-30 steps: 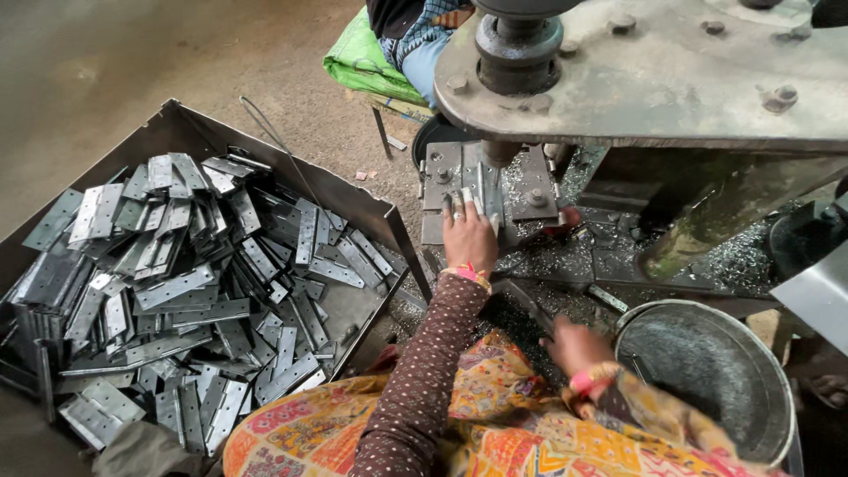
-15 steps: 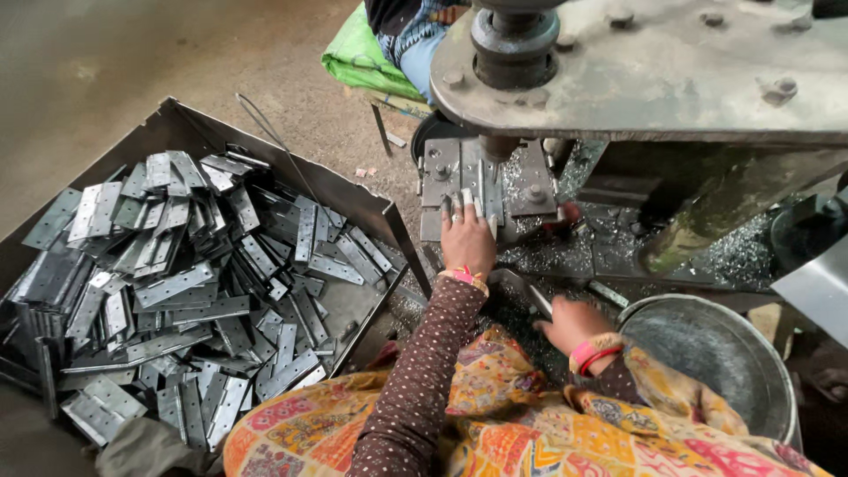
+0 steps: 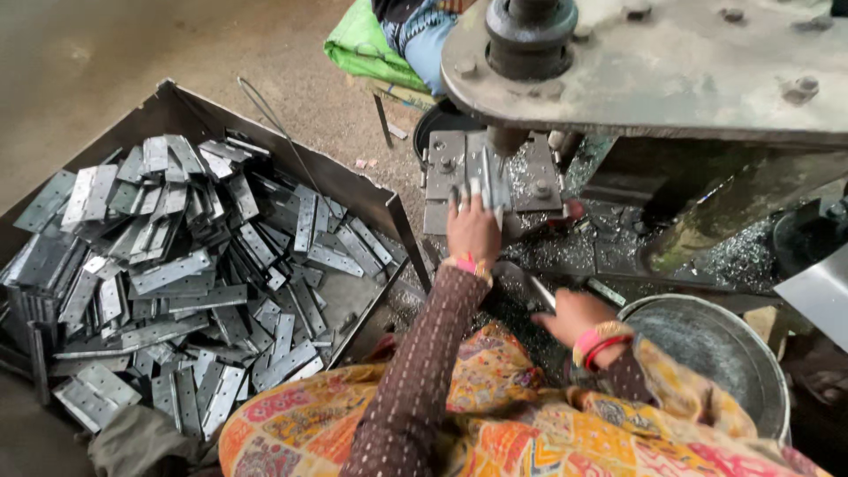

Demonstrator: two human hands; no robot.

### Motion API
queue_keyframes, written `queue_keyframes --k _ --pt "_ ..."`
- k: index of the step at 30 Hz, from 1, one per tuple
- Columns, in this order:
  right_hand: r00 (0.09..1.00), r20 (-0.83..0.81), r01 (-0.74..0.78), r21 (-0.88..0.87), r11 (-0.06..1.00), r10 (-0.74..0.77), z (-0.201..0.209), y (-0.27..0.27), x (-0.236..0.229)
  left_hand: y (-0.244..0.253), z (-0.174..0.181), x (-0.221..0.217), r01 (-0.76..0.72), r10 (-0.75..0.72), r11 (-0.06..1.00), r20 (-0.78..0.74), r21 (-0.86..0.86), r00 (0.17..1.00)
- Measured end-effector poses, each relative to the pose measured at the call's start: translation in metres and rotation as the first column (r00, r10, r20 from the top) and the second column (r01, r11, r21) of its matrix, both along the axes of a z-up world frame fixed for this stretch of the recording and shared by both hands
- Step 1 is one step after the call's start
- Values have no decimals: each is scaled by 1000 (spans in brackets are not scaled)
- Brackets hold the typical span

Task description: The person operates a manual press machine to process metal pieces. They pick up metal pieces from a large bin, place them into the press, and use a lever to activate the machine, repeating this process continuously.

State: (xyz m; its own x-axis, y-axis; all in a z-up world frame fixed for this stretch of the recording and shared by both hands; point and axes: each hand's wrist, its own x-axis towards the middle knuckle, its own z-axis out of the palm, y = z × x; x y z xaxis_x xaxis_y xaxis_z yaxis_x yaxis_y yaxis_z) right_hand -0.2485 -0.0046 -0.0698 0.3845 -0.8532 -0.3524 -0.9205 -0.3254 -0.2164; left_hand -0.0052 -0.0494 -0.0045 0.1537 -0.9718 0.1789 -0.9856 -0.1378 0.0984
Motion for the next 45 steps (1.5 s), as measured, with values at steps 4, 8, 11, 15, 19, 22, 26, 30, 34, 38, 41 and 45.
queue_keyframes --k 4,8,11,15,19,22,26,30,34,38,41,45 --pt "1000 0 10 -49 999 -10 2 20 -4 -15 13 2 -9 12 994 -28 112 1000" --pt "997 75 17 -165 986 -5 5 28 -6 -1 12 -2 -6 7 1000 -58 11 998" --pt "997 -20 81 129 988 -79 34 21 8 -2 13 -1 4 -3 1000 40 -22 999" --pt "996 -77 41 52 998 -37 54 3 20 -5 7 2 -19 20 1000 -55 17 998" --pt "995 69 64 120 991 -73 5 12 1 -14 7 7 3 -3 1000 -41 -1 999" --pt "988 86 133 -6 991 -132 -38 45 -13 -8 13 4 37 -36 999 -36 31 999" --pt "995 91 45 -128 991 -33 -54 39 -21 15 1 4 40 -58 989 -116 -145 992" --pt "1000 27 -6 -55 998 8 -10 12 -5 8 -5 8 52 -43 946 36 -321 998" --pt "1000 -1 -14 -13 1000 14 11 -4 -1 -19 6 19 10 -14 996 -35 -91 999" --pt "989 101 106 -6 994 -104 -55 38 -19 -21 6 22 6 -8 1000 -56 -29 998" --pt "994 9 110 -86 990 -110 -93 34 -36 -20 -7 20 -7 -22 984 -162 -179 987" --pt "990 141 36 -93 995 -22 -83 25 -44 9 0 32 80 -171 889 -165 -451 971"
